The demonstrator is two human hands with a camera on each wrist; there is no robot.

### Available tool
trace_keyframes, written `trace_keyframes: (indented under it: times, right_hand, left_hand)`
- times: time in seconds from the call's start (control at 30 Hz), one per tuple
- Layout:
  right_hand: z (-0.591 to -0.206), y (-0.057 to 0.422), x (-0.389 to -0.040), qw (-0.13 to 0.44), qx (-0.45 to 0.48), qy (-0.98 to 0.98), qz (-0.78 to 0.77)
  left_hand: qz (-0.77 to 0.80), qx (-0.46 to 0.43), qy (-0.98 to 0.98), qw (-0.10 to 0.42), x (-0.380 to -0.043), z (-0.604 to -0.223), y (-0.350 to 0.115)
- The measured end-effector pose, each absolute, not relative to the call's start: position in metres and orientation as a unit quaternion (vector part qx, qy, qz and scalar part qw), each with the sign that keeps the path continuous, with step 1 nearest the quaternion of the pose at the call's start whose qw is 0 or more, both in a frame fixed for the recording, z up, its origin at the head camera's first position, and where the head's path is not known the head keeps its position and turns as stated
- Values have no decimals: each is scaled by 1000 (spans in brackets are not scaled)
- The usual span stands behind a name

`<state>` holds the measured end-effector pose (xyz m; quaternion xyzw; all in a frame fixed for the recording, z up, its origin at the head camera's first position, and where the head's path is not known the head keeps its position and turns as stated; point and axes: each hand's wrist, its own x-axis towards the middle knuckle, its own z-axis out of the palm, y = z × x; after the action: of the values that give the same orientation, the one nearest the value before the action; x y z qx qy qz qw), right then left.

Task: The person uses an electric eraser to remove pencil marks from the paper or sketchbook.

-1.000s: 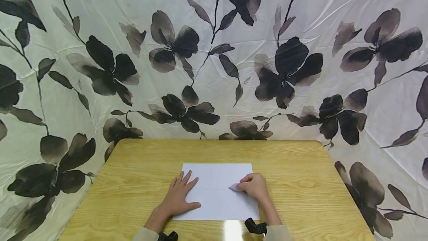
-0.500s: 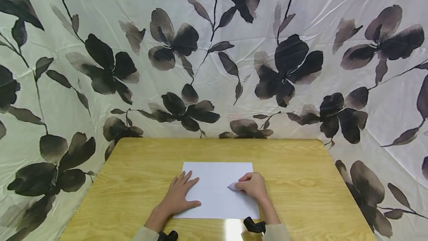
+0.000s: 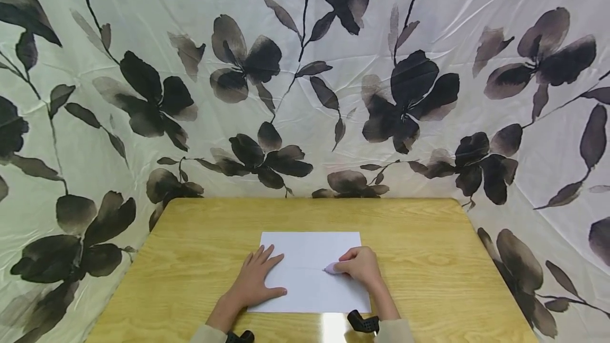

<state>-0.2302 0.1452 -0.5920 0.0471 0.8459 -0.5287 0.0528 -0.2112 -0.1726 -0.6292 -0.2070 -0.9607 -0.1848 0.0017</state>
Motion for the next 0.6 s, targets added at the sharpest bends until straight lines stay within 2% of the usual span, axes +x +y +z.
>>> trace_keyframes:
  times: [0.6]
  right_hand:
    - [-585, 143, -230, 62, 52, 847, -526]
  left_hand:
    - [-187, -209, -960, -1, -210, -625, -174]
